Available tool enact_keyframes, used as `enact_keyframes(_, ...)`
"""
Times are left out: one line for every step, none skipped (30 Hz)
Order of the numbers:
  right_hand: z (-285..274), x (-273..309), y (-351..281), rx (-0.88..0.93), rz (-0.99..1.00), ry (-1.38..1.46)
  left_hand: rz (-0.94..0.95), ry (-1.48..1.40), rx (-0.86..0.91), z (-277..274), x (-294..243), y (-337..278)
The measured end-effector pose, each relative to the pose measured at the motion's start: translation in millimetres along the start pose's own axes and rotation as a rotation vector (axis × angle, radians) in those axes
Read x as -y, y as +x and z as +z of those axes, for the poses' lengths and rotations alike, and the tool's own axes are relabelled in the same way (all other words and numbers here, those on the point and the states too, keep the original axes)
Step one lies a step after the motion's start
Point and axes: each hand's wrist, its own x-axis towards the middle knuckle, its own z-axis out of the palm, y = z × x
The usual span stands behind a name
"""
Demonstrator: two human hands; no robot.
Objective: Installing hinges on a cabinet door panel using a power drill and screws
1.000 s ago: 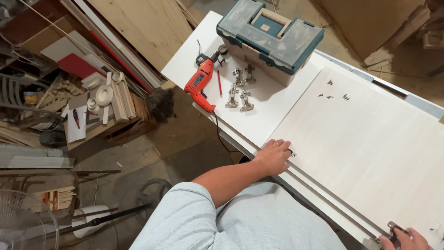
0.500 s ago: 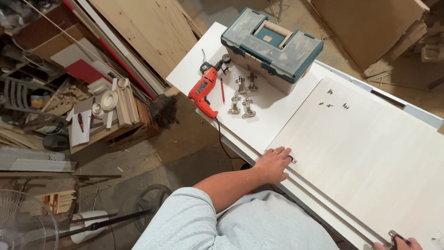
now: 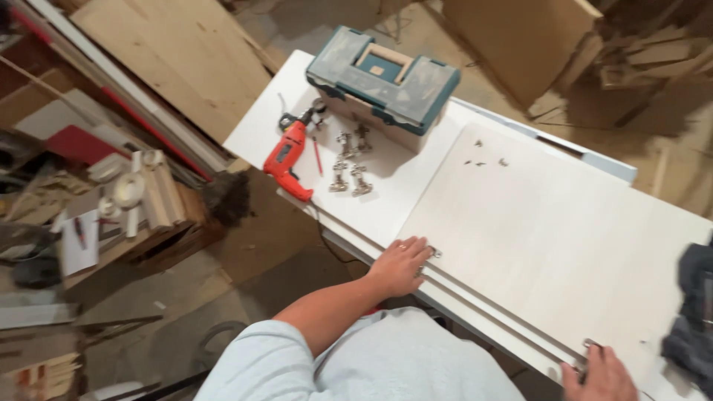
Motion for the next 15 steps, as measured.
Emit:
enact_keyframes(-10.6, 7.9, 2.0, -0.092, -0.041, -0.030, -0.033, 0.038, 0.071, -0.6, -2.1, -1.9)
enact_keyframes(-20.5, 16.1, 4.3, -0.184, -0.082, -0.060, -0.065, 0.078, 0.141, -1.3, -3.8, -3.5)
enact_keyframes(-20.6, 17.4, 3.0, -0.184, -0.075, -0.079, -0.045, 0.073, 0.141, -8.5, -8.2, -4.5)
enact_keyframes(-20.4, 18.7, 2.1, -0.113, -0.031, -0.060, -0.089, 0.027, 0.158, -15.9, -12.1, -5.4)
enact_keyframes(-22.8, 20.0, 0.0, -0.044, 0.019, -0.046, -0.126, -0.018, 0.178, -24.3, -16.4, -5.8)
enact_keyframes(-23.1, 15.7, 1.6, -0.045, 0.032, -0.070, -0.098, -0.021, 0.180, -2.8, -1.2, -3.5)
enact_keyframes(-23.8, 11.7, 1.1, -0.006, 0.104, 0.008, -0.124, -0.091, -0.101, 18.5, 14.2, 2.9)
enact_keyframes(-24.2, 6.3, 1.4, 0.028, 0.176, 0.087, -0.150, -0.171, -0.379, 39.7, 28.9, 11.7)
enact_keyframes(-18.0, -3.2, 3.4, 0.019, 0.219, 0.050, -0.095, -0.177, -0.364, 48.2, 39.6, 12.4)
enact_keyframes(-11.4, -15.1, 5.8, 0.094, 0.378, 0.113, -0.272, -0.281, -0.443, 56.6, 51.0, 16.2)
enact_keyframes(-8.4, -29.1, 1.2, 0.160, 0.552, 0.173, -0.442, -0.388, -0.502, 67.2, 62.0, 24.4)
enact_keyframes(0.6, -35.6, 0.1, 0.143, 0.610, 0.131, -0.377, -0.398, -0.470, 57.8, 61.5, 25.6)
enact_keyframes(7.1, -45.9, 0.5, 0.236, 0.793, 0.231, -0.552, -0.562, -0.368, 46.4, 60.4, 26.4)
enact_keyframes(12.4, -57.9, -0.2, 0.317, 0.975, 0.343, -0.732, -0.711, -0.250, 34.6, 60.5, 27.5)
enact_keyframes(-3.2, -47.8, 15.6, 0.286, 1.025, 0.308, -0.675, -0.713, -0.213, 35.7, 67.0, 30.8)
